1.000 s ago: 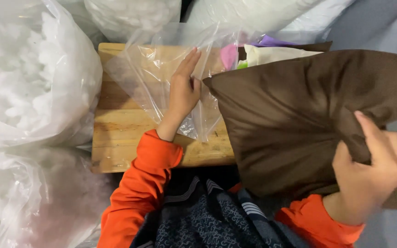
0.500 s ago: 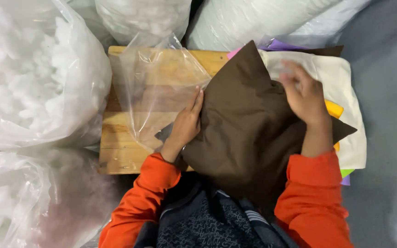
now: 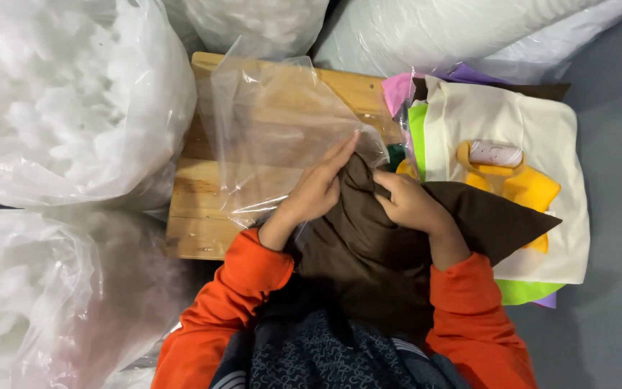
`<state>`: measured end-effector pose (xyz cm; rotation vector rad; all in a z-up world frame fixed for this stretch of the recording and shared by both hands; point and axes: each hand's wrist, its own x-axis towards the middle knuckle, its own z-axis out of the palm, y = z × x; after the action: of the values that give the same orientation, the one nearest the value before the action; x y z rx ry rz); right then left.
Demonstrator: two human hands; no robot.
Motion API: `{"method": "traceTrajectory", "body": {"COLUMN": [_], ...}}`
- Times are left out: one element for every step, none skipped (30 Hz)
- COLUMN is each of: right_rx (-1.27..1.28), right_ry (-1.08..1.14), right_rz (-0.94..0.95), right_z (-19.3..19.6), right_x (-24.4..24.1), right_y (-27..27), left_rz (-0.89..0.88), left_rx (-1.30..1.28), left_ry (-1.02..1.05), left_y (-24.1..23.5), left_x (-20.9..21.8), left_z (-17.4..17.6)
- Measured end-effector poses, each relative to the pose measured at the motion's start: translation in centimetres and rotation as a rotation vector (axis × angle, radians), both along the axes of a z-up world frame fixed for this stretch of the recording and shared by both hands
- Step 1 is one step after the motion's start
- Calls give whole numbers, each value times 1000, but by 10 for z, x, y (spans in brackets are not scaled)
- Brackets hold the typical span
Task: Stuffing a pillowcase with fiberfill, zipping it shut, cleaning it with a lint roller, and placing it in a plastic bag.
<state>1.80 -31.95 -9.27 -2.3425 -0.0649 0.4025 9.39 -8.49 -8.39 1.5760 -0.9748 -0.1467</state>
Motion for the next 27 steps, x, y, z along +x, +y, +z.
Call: {"method": "traceTrajectory", "body": {"right_rx": [-57, -57, -178, -294, -289, -546, -802, -803, -534, -266, -265, -318, -371, -369, -441, -510, -507, -611, -713, -716, -696, -674, -675, -641, -606, -605, -567], "right_ry": [-4, -10, -103, -190, -189, -355, -519, -530, -492, -445, -450, -560, -669, -669, -594, -504, -492, -413, -333, -333, -361, -387, -386, -433, -479, -480, -521], "right_rz": [17, 14, -4, -21, -24, -151, -280, -280, -282, -281, -279, -206, -131, -124, -57, 13, 23, 99, 176, 171, 138, 106, 103, 63, 23, 27, -13], "right_z": [-14, -21, -28, -36, 1, 39, 78, 87, 96, 104, 96, 88, 79, 91, 102, 113, 96, 78, 62, 51, 41, 31, 20, 11, 1, -10, -22], "right_x": [-5, -1, 3, 4, 5, 5, 5, 4, 2, 0, -14, -28, -41, -52, -63, -79, -76, -73, -70, -53, -36, -19, -11, 1, 12, 7, 1], "right_y": [-9, -8, -7, -5, 25, 53, 83, 79, 76, 73, 67, 60, 54, 60, 67, 74, 78, 82, 86, 88, 89, 92, 91, 90, 89, 85, 80], "left_rz": [-2, -5, -15, -26, -28, 68, 164, 170, 226, 281, 284, 293, 303, 310, 297, 281, 285, 277, 267, 264, 269, 273, 271, 348, 424, 427, 484], "left_rx": [-22, -22, -47, -68, -63, 73, 211, 209, 259, 310, 309, 314, 318, 319, 299, 283, 287, 308, 330, 326, 377, 428, 426, 389, 351, 354, 315], "left_ry": [-57, -63, -132, -195, -195, -387, -577, -586, -594, -598, -602, -588, -574, -572, -559, -534, -518, -569, -620, -622, -759, -894, -895, -920, -944, -943, -900], "left_y": [1, 0, -1, -1, -1, -1, 0, 0, 1, 2, 6, 10, 13, 14, 14, 15, 13, 10, 6, -2, -11, -18, -25, -32, -39, -30, -21], "left_x": [-7, -17, -27, -40, -48, -58, -67, -64, -62, -60, -56, -53, -49, -46, -42, -45, -47, -47, -48, -54, -60, -67, -75, -79, -84, -80, -77], "left_z": [13, 25, 37, 48, 52, 55, 58, 51, 45, 38, 38, 37, 36, 37, 37, 36, 36, 38, 40, 33, 28, 22, -2, -27, -51, -46, -41]}}
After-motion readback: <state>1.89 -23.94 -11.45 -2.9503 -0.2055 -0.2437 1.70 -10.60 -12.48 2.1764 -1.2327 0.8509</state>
